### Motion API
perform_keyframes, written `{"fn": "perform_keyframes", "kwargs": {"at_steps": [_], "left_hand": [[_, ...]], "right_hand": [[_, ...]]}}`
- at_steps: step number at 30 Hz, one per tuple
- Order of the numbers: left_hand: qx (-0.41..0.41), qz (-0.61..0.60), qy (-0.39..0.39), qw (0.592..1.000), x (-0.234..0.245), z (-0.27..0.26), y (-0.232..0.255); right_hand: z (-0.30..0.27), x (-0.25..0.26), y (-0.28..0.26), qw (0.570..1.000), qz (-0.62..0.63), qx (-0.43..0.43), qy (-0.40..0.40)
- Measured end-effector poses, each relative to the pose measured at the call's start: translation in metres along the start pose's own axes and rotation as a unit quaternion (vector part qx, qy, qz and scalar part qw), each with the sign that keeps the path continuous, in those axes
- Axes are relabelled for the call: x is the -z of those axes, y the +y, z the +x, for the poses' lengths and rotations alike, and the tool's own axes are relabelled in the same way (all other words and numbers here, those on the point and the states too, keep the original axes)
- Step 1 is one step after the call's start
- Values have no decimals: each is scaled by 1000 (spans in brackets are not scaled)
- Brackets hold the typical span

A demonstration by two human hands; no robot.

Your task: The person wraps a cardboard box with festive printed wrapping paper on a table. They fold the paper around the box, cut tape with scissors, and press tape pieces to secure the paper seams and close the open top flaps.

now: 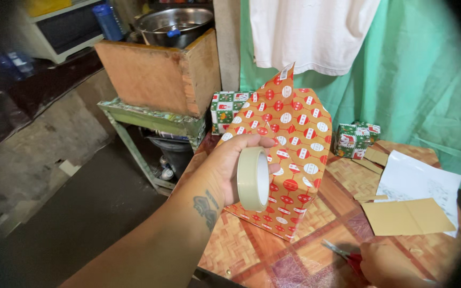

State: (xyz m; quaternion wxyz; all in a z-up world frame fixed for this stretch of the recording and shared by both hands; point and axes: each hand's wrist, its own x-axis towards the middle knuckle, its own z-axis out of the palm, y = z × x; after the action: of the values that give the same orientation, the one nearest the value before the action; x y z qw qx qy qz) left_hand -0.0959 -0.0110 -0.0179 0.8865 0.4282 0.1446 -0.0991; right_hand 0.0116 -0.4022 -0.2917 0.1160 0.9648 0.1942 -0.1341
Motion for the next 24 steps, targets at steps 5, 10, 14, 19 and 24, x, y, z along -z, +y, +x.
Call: {"fn": "perform_keyframes", "kwargs": {"at_steps": [5, 10, 14, 19, 24], "left_hand": [[19, -11, -43, 999, 10, -1, 5], [17, -12, -77, 997, 20, -1, 1], [20, -24, -82, 996, 22, 1, 1], [40, -35, -86, 995, 27, 2, 3], [54, -84, -110, 989, 31, 1, -4]], "right_hand": [[-8, 15, -14, 986, -101, 131, 1], [-33, 134, -74, 769, 622, -130, 70], [-48, 245, -121, 645, 754, -123, 20], [-69, 266, -143, 659, 749, -61, 17], [-60, 242, -124, 606, 795, -29, 10]]}}
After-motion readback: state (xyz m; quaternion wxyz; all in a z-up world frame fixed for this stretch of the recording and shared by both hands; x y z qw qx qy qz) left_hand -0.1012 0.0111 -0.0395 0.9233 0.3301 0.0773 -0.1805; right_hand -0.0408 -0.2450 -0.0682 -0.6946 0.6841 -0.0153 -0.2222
